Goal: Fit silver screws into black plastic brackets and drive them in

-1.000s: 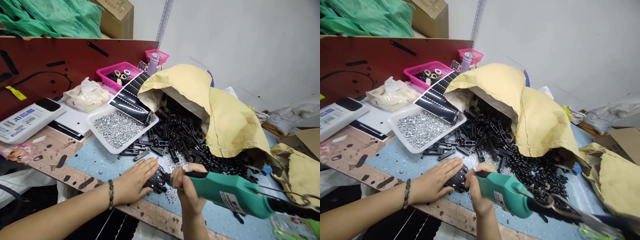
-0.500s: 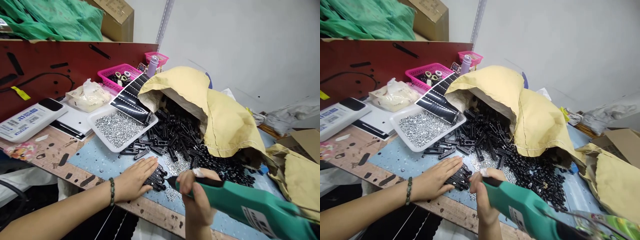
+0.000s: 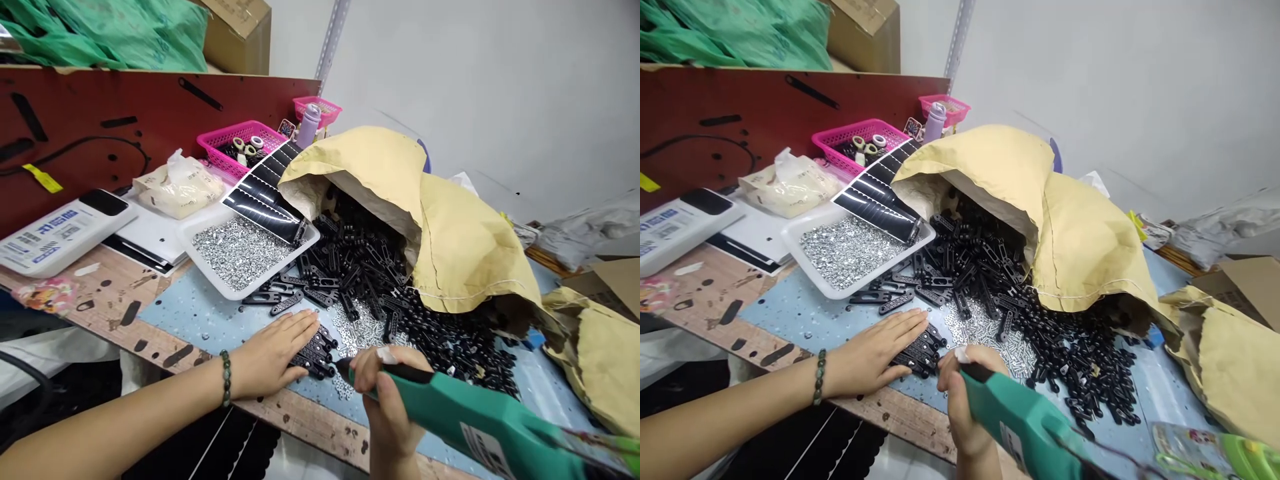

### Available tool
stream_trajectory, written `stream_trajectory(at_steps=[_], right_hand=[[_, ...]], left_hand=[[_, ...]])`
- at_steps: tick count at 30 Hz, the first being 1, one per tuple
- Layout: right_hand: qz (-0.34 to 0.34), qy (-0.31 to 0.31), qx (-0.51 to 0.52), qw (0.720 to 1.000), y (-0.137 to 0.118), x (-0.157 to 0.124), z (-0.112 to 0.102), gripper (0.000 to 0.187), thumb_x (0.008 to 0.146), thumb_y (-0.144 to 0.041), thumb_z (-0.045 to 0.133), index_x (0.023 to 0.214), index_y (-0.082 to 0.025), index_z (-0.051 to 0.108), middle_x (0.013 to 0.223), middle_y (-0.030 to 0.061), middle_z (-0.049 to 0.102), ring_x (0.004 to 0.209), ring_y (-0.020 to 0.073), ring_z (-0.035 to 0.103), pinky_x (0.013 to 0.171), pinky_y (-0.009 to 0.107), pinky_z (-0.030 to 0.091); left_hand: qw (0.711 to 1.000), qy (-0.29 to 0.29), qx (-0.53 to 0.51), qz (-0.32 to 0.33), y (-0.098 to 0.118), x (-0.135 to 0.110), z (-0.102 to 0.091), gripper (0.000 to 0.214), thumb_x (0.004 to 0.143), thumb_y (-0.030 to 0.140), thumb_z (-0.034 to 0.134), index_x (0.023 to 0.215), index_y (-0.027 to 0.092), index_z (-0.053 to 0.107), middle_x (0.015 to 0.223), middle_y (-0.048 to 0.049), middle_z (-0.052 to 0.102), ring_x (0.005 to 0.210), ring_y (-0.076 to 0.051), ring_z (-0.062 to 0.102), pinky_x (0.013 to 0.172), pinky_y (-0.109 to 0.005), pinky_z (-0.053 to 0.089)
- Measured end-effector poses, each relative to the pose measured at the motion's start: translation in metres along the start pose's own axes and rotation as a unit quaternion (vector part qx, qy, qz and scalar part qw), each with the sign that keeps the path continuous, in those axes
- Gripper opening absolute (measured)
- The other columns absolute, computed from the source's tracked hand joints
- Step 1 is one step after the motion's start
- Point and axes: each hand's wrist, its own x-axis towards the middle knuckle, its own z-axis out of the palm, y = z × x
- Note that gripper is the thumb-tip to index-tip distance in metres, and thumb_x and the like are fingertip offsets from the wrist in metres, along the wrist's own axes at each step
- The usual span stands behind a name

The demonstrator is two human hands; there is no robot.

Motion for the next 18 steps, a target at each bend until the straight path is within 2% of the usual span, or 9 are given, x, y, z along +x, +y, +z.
stream_trajectory(at_steps=[6, 12, 18], right_hand=[[-0.015, 0.040, 0.024, 0.999, -0.022, 0.003, 0.001, 0.010, 0.086, -0.024, 0.051, 0.095, -0.020, 0.056, 0.055, -0.0053, 0.050, 0.045, 0.0119, 0.048, 0.053, 0.033, 0.043], [-0.007, 0.008, 0.017, 1.000, -0.009, 0.001, 0.004, 0.009, 0.089, -0.023, 0.050, 0.097, -0.023, 0.054, 0.057, -0.0056, 0.052, 0.047, 0.0127, 0.049, 0.055, 0.033, 0.045], [0.011, -0.005, -0.006, 1.000, 0.006, 0.003, 0.008, 0.001, 0.090, -0.023, 0.050, 0.091, -0.023, 0.050, 0.052, -0.0084, 0.048, 0.043, 0.0106, 0.045, 0.053, 0.029, 0.043]], left_hand=[[1.000, 0.021, -0.015, 0.010, -0.003, -0.001, 0.004, 0.074, 0.091, 0.042, 0.050, 0.150, 0.020, 0.011, 0.156, -0.0092, 0.018, 0.143, -0.026, 0.016, 0.116, -0.040, 0.017], [1.000, 0.015, -0.009, 0.004, -0.002, -0.002, 0.004, 0.074, 0.091, 0.041, 0.052, 0.150, 0.019, 0.012, 0.157, -0.0084, 0.016, 0.143, -0.025, 0.013, 0.116, -0.039, 0.016], [1.000, 0.016, -0.012, 0.005, -0.001, -0.001, 0.003, 0.073, 0.092, 0.043, 0.049, 0.150, 0.020, 0.011, 0.157, -0.0079, 0.016, 0.143, -0.025, 0.014, 0.116, -0.039, 0.016]])
